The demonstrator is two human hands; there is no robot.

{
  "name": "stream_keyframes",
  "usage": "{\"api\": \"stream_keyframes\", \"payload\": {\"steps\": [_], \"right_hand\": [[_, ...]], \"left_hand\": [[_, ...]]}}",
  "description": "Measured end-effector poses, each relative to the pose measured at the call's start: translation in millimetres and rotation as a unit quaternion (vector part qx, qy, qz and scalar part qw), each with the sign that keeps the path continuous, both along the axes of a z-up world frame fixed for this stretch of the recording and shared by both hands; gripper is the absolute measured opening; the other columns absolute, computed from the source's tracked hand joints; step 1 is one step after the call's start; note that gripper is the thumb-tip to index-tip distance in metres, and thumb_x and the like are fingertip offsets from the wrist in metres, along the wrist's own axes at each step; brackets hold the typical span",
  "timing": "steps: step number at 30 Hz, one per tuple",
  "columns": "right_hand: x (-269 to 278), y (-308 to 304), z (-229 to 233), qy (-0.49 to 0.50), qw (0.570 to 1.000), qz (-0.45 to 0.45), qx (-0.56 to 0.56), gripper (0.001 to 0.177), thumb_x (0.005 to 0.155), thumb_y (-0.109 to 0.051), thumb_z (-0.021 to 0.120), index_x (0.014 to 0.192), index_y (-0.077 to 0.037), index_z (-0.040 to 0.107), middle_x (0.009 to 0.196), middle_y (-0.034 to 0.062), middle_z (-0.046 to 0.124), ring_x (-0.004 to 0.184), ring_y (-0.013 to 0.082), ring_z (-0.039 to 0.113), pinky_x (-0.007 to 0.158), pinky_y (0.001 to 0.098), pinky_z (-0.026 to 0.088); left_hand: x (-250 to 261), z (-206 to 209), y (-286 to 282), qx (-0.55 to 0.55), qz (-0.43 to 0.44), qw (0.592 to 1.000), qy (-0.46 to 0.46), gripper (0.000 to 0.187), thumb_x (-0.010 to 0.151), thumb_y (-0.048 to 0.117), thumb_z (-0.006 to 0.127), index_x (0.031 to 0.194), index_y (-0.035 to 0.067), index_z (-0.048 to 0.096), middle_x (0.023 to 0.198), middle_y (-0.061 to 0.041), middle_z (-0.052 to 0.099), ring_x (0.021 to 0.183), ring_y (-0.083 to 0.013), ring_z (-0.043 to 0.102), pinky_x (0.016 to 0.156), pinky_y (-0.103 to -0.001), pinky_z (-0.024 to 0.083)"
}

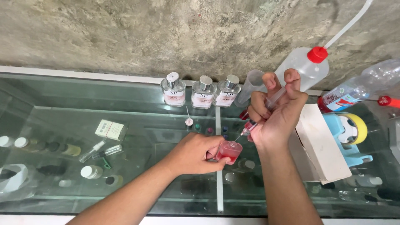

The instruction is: The person uses a syringe to transfer red liquid from a larger container into smaller perfume bottles, and then caps the bottles.

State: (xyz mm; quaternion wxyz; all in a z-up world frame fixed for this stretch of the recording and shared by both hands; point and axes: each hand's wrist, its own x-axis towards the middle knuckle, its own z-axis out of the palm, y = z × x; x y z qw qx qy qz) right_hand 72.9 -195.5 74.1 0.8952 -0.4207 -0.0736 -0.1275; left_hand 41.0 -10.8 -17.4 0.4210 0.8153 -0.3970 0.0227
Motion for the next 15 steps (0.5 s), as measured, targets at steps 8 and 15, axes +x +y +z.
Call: {"api": "stream_keyframes", "payload": {"steps": [8, 15], "right_hand": [[8.8, -12.6, -20.5, -0.023, 0.999, 0.005, -0.027, 0.012, 0.096, -0.026, 0.042, 0.101, -0.034, 0.034, 0.091, -0.0049, 0.038, 0.045, 0.0052, 0.016, 0.034, 0.0187, 0.015], [10.4, -13.1, -25.2, -0.037, 0.999, 0.024, -0.004, 0.017, 0.092, -0.020, 0.041, 0.103, -0.031, 0.033, 0.092, -0.0032, 0.036, 0.046, 0.0056, 0.020, 0.036, 0.0167, 0.018]], "left_hand": [[-1.3, 16.1, -1.1, -0.096, -0.008, 0.993, 0.070, 0.042, 0.077, 0.021, 0.081, 0.059, 0.015, 0.043, 0.042, -0.002, 0.051, 0.041, -0.0258, 0.055, 0.045, -0.032, 0.046], [1.2, 14.2, -1.6, -0.083, -0.006, 0.995, 0.053, 0.041, 0.077, 0.021, 0.081, 0.061, 0.015, 0.044, 0.042, -0.002, 0.049, 0.040, -0.0260, 0.055, 0.044, -0.032, 0.046]]}}
